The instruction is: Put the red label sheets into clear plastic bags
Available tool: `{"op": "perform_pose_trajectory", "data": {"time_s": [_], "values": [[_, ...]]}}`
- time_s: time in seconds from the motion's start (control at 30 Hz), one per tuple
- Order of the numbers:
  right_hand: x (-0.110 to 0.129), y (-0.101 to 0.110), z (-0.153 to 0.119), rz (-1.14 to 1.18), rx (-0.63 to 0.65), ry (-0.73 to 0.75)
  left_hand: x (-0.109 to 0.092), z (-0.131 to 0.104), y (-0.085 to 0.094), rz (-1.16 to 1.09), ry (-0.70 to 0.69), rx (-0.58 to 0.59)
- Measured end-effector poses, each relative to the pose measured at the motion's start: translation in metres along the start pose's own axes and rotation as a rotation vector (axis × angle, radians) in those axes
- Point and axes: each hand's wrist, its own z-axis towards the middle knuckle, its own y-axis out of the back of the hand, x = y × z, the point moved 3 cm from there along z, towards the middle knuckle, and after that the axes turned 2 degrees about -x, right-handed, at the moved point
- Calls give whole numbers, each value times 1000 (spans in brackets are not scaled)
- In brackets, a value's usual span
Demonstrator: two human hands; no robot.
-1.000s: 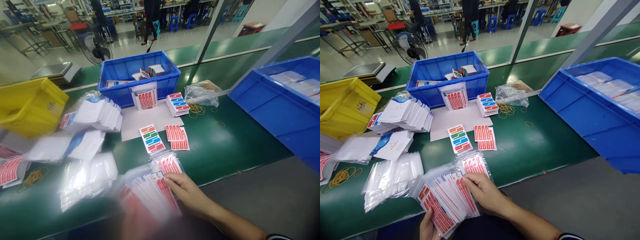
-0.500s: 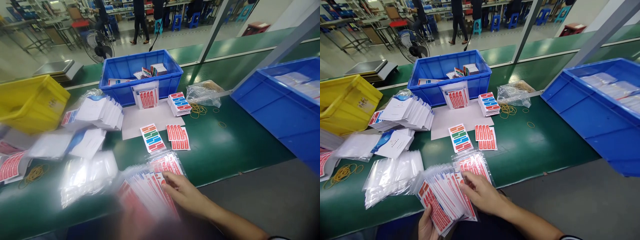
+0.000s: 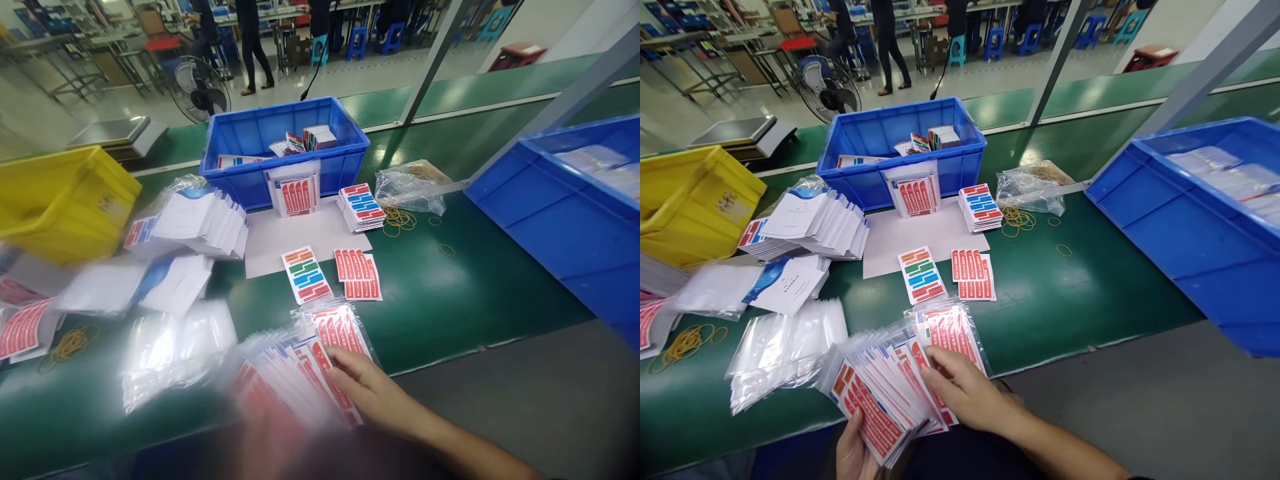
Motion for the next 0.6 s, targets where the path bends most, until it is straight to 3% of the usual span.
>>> {"op": "perform_pose_trajectory", "data": {"time_s": [0.07,0.2,0.33,0.4,0.5,0.6], "values": [[4,-4,1,87,13,-44,2,-1,-1,-6,-19,4],[4,14,7,203,-143,-42,-3,-3,-1,-20,-42,16],[1,30,5,-47,-373,69,-8,-5,-2,-14,-7,12],[4,22,3,-79,-284,61,-6,-5,-4,-2,12,5],[12,-1,0,11,18,19,-1,-4,-7,19,25,-6],[20,-5,2,42,32,17,0,-6,-8,29,31,-17]]}}
